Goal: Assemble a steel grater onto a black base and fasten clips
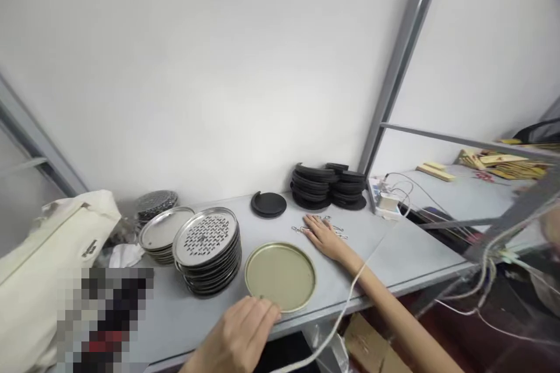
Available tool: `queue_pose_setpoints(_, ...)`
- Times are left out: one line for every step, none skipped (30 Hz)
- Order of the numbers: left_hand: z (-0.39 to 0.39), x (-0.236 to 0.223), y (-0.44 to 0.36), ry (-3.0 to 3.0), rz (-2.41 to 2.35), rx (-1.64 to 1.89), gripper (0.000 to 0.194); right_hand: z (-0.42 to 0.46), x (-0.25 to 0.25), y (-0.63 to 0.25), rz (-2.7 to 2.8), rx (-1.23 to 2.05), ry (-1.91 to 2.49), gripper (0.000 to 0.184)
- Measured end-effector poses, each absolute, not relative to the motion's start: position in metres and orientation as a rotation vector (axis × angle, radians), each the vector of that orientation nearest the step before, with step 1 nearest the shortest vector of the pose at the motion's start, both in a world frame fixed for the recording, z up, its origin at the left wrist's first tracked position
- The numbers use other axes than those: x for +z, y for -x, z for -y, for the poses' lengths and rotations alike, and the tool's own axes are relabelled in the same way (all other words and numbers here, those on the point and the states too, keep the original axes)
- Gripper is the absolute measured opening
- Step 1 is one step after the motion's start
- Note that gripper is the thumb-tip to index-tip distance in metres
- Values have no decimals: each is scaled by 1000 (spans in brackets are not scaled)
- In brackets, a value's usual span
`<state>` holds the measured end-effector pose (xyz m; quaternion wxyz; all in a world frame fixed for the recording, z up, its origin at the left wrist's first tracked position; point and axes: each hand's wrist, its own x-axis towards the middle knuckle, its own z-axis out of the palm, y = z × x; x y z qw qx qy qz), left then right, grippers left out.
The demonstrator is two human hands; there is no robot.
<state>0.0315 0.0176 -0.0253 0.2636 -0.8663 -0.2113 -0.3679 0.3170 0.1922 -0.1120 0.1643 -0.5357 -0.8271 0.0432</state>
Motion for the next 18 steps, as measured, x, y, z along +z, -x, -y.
queue_pose_setpoints(-22,-31,-36,2323,575,-1002,17,-191,-112,-317,2346,119,1529,54)
queue_pose_setpoints(-25,-36,-39,2320,595,-994,16,-190,-111,-317,2337,112,1530,53)
queue_pose_setpoints(-28,-40,-41,2321,602,-986,15,-187,-109,-315,2334,97,1515,52)
queue_pose_setpoints(-31,-44,-42,2326,622,-979,16,-184,-106,-311,2346,88,1474,51)
queue_pose_setpoints(-33,-47,-42,2334,647,-966,16,-180,-102,-308,2371,97,1423,50)
queue_pose_setpoints(-34,-50,-42,2335,661,-957,16,-177,-99,-303,2403,122,1370,50)
queue_pose_setpoints(-35,-53,-41,2331,674,-947,17,-173,-95,-299,2438,155,1328,50)
queue_pose_setpoints(-36,-56,-40,2329,676,-939,17,-169,-92,-295,2475,196,1303,50)
queue_pose_setpoints(-36,-58,-39,2328,676,-937,18,-166,-90,-292,2494,222,1305,51)
queue_pose_setpoints(-37,-61,-38,2328,673,-939,18,-164,-88,-290,2504,226,1314,51)
queue_pose_setpoints(-38,-64,-38,2334,673,-945,18,-163,-88,-289,2512,220,1322,51)
queue_pose_setpoints(-39,-67,-37,2342,679,-948,18,-162,-88,-289,2513,208,1344,51)
queue_pose_setpoints(-40,-71,-37,2353,682,-948,19,-162,-89,-290,2503,185,1381,52)
queue_pose_setpoints(-42,-75,-36,2372,691,-936,22,-162,-91,-292,2484,157,1424,52)
queue_pose_setpoints(-44,-79,-36,2395,702,-916,25,-163,-93,-294,2457,123,1465,52)
queue_pose_setpoints(-46,-83,-36,2416,712,-895,28,-164,-94,-296,2425,84,1504,53)
queue_pose_setpoints(-47,-87,-35,2431,728,-866,30,-166,-96,-299,2410,60,1522,53)
queue_pose_setpoints(-47,-89,-35,2433,750,-828,30,-168,-98,-301,2404,50,1527,54)
